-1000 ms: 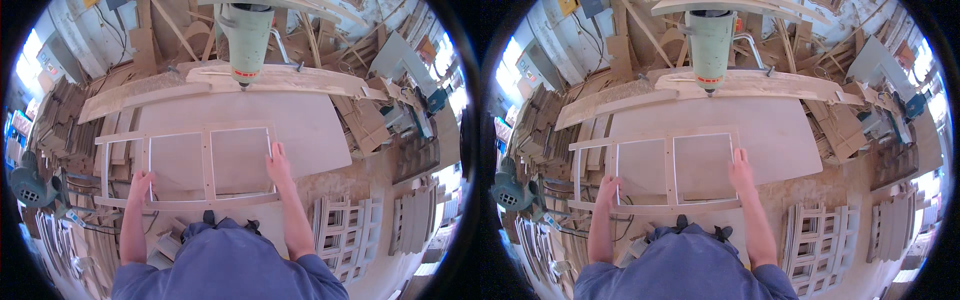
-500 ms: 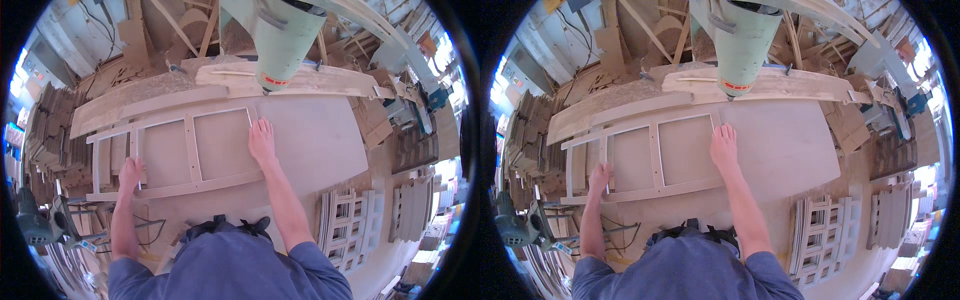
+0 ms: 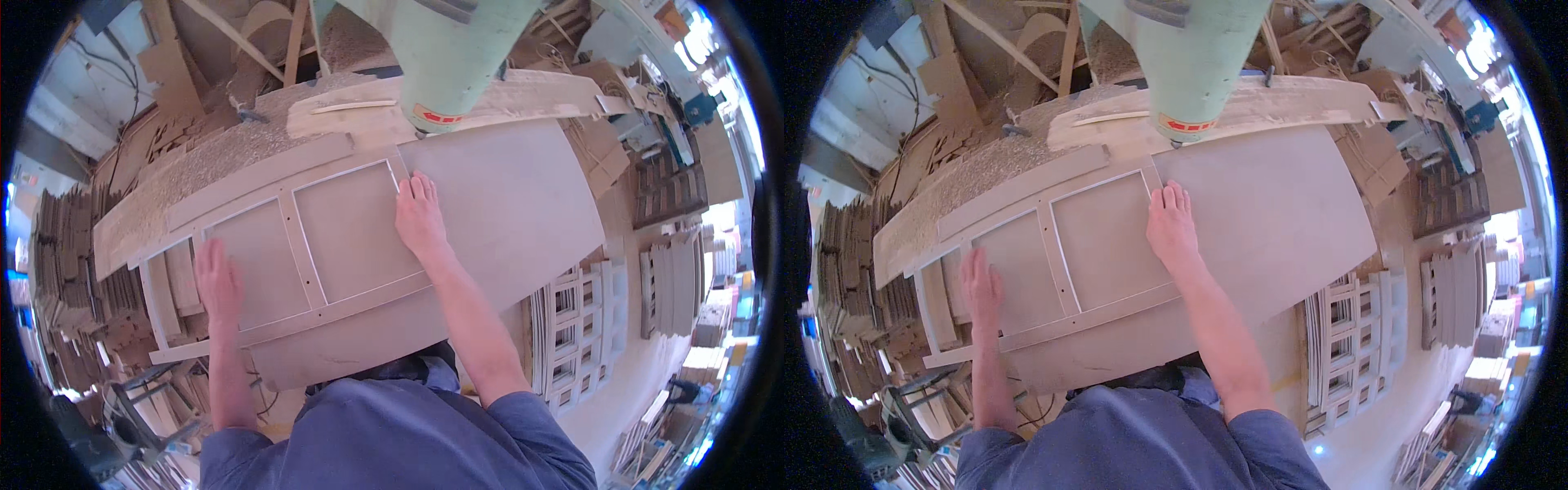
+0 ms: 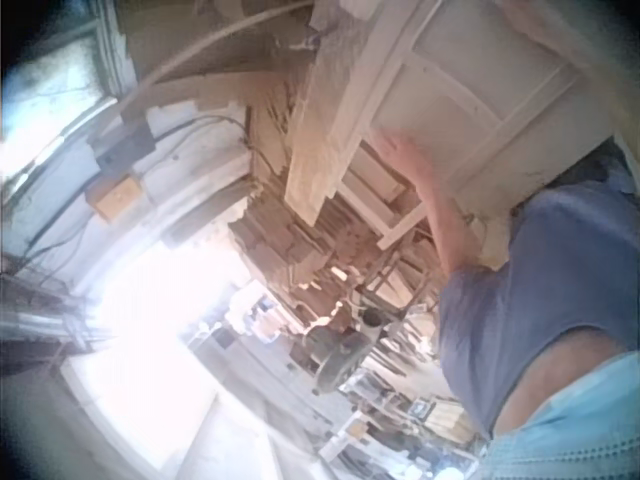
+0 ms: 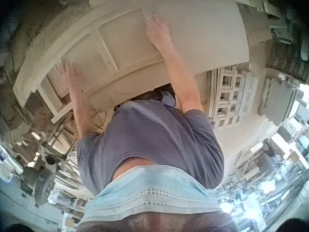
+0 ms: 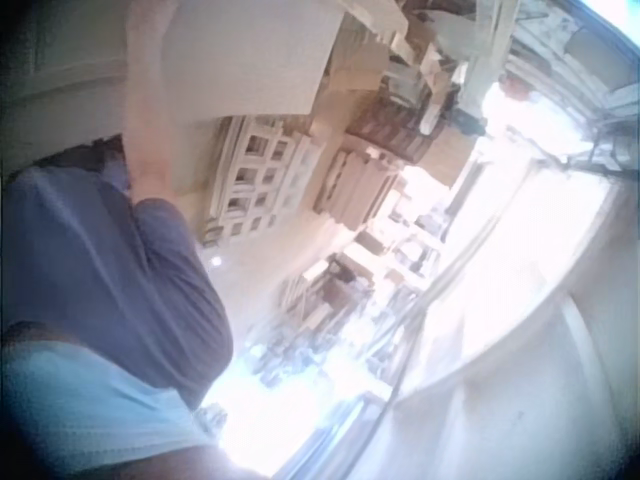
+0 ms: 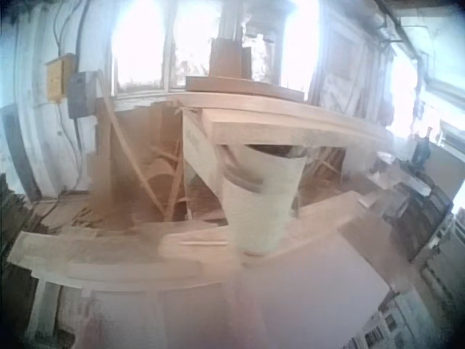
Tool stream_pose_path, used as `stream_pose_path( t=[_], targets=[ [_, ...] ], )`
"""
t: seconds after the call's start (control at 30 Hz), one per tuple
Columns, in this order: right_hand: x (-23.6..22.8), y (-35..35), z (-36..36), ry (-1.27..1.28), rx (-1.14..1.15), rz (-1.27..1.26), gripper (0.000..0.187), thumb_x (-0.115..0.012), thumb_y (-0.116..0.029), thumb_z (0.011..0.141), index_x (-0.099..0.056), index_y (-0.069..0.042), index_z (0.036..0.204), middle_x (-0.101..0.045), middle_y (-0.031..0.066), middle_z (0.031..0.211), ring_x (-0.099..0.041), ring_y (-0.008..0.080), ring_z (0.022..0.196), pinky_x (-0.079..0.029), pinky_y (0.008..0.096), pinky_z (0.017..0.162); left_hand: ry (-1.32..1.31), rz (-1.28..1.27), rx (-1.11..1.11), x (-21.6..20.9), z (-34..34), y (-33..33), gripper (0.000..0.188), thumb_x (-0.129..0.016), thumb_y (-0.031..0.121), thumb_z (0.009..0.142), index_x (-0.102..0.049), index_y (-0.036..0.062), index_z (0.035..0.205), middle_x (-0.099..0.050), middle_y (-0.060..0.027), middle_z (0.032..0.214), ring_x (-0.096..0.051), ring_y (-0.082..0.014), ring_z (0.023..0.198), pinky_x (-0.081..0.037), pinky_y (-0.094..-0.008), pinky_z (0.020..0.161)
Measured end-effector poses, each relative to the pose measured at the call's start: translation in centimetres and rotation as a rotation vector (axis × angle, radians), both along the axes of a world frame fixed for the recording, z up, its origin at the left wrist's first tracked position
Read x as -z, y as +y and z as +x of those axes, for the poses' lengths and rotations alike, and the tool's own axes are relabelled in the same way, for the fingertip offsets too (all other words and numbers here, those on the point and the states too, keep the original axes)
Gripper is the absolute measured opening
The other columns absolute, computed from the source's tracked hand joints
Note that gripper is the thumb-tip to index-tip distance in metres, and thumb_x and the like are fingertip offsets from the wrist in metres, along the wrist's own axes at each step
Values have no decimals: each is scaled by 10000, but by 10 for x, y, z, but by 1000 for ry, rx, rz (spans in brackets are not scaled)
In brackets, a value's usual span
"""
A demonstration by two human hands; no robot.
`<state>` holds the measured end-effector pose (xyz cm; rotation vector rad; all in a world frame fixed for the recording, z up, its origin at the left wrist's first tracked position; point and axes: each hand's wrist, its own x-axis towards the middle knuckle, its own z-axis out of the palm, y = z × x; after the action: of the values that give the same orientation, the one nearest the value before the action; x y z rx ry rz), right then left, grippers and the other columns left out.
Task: The recorder is seen assembling and inspecting wooden window-like frames on a workbench.
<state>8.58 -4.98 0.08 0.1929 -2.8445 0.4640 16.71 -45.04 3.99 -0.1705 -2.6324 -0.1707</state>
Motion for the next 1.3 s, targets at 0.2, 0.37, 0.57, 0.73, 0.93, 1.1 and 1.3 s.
stream_pose_path(
  t=[0.2,0.37,0.57,0.73,0.93,1.1,1.3],
  targets=[
    [1,-6,5,-19,8,-12,317,-498,-108,1003,-525,44,1280,-518,250,1375,-406,388,1448,-319,515,1229,-195,502,763,17,-52,92,237,-662,-17,806,-744,33,1022,-719,-131,899,-692,-317,888,-544,-430,832],
    [2,-1,6,-42,37,20,381,-485,-109,994,-510,64,1332,-517,253,1378,-393,386,1455,-318,511,1233,-365,611,734,26,-69,119,156,-686,-24,784,-755,40,909,-676,-82,716,-629,-210,626,-496,-352,585],
    [-2,7,4,17,5,-73,318,-521,-106,987,-536,61,1258,-534,256,1337,-432,389,1421,-346,517,1214,-356,697,605,35,-74,126,152,-671,-40,769,-751,37,872,-620,-76,654,-579,-170,546,-451,-313,524],
    [-2,37,0,54,24,0,310,-531,-93,978,-545,65,1244,-548,246,1311,-458,381,1396,-368,508,1200,-305,626,687,36,-83,154,154,-666,-33,760,-748,43,865,-620,-90,642,-596,-208,550,-467,-338,531],
    [0,73,-11,40,22,-37,292,-525,-100,968,-573,51,1214,-546,221,1342,-443,357,1410,-343,477,1226,-274,579,714,30,-94,196,156,-658,-29,764,-748,43,869,-637,-106,650,-619,-241,565,-483,-362,543],
    [5,92,-13,102,30,-17,262,-523,-103,973,-588,36,1185,-555,214,1323,-454,358,1392,-350,469,1218,-271,603,696,28,-95,217,163,-658,-25,764,-752,40,879,-648,-113,667,-626,-242,572,-495,-358,555],
    [9,114,-18,109,20,-39,256,-533,-103,972,-590,32,1182,-567,225,1324,-468,363,1381,-352,475,1214,-316,612,661,30,-99,239,157,-653,6,782,-759,29,896,-680,-122,705,-652,-245,601,-525,-351,587]
  ],
)
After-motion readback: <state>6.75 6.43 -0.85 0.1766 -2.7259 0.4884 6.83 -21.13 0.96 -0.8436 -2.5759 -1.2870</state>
